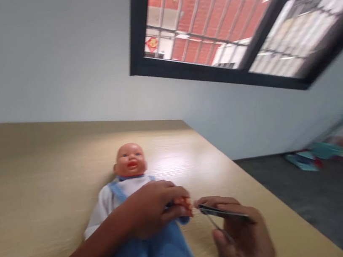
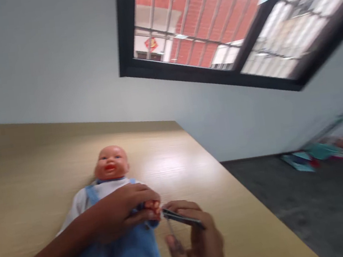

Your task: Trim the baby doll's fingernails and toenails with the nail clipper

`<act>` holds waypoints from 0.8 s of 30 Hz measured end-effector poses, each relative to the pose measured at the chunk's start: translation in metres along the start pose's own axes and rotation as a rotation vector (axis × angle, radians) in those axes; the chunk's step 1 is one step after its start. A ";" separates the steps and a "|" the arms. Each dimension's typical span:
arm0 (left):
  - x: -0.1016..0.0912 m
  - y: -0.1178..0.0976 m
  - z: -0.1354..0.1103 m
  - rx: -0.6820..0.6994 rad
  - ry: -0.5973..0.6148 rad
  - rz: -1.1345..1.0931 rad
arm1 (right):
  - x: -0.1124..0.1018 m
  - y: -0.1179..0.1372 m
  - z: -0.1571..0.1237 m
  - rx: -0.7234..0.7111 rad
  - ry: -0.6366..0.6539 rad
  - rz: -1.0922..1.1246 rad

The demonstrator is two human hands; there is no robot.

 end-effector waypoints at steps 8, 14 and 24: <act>-0.003 0.003 -0.010 -0.078 0.000 -0.041 | 0.014 0.008 0.001 -0.225 -0.026 -0.203; -0.002 0.003 -0.007 -0.084 -0.003 -0.067 | 0.016 0.013 0.002 -0.332 -0.081 -0.356; -0.002 0.004 -0.007 -0.059 -0.008 -0.074 | 0.019 0.016 -0.001 -0.357 -0.005 -0.521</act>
Point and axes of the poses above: each hand's wrist, its own z-axis towards the middle knuckle, its own x-axis out of the palm, y = z × x, the point moved 2 cm from there along z, towards the middle knuckle, and after that the axes turned 14 degrees about x, right-handed, at the moved point
